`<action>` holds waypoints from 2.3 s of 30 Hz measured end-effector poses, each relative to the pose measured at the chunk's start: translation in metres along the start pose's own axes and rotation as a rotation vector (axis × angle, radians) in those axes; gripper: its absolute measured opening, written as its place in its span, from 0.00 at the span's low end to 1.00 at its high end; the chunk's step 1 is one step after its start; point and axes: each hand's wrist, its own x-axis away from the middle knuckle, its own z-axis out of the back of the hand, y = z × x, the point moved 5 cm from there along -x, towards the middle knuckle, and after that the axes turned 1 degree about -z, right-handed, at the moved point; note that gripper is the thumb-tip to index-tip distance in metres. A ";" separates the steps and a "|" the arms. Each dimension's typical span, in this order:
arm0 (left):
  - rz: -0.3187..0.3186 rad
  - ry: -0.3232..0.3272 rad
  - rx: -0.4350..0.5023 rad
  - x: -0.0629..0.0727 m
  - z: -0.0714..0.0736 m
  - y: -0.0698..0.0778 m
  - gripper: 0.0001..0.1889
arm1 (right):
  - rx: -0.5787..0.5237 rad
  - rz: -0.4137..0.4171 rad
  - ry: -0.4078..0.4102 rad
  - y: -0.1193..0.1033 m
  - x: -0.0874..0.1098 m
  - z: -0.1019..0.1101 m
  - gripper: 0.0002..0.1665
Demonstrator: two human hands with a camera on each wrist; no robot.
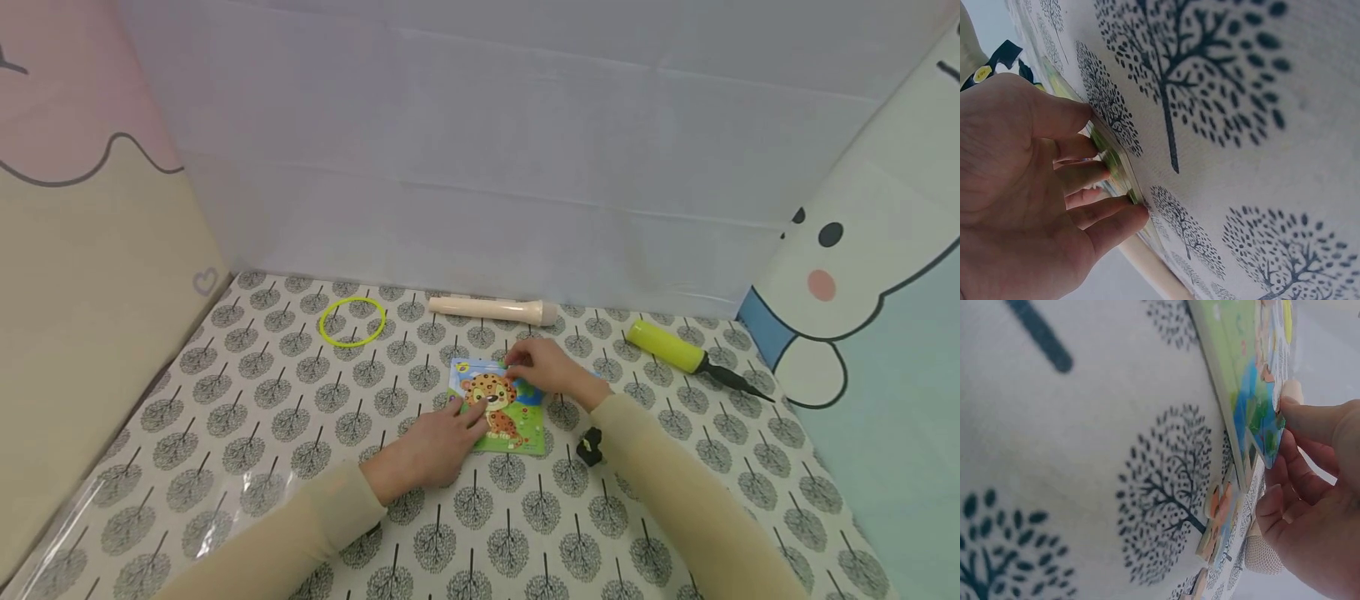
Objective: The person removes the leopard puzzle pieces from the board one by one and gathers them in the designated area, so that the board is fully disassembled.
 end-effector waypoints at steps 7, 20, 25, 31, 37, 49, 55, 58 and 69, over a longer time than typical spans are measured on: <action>0.001 -0.001 0.035 0.000 0.000 0.000 0.20 | -0.081 -0.026 0.004 0.001 0.004 0.010 0.07; 0.006 -0.010 0.040 0.000 0.000 0.001 0.20 | -0.199 -0.032 0.000 0.016 0.032 0.045 0.10; 0.006 -0.004 0.031 0.000 -0.001 0.000 0.20 | -0.207 -0.069 -0.008 0.045 0.050 0.060 0.12; 0.010 -0.010 0.042 0.000 -0.002 0.000 0.20 | -0.264 -0.127 -0.022 0.072 0.070 0.075 0.13; 0.011 -0.009 0.041 0.000 -0.002 0.000 0.20 | -0.296 -0.179 -0.042 0.092 0.084 0.085 0.13; 0.012 -0.011 0.032 0.001 -0.001 0.000 0.21 | -0.303 -0.285 -0.073 0.120 0.096 0.087 0.12; 0.014 -0.022 0.046 0.000 -0.002 0.000 0.20 | -0.217 -0.271 -0.040 0.127 0.093 0.083 0.11; 0.016 -0.024 0.053 0.001 -0.003 0.001 0.20 | -0.186 -0.268 -0.024 0.128 0.091 0.079 0.12; 0.018 -0.023 0.071 0.001 -0.002 0.000 0.19 | -0.059 -0.237 0.043 0.123 0.084 0.071 0.09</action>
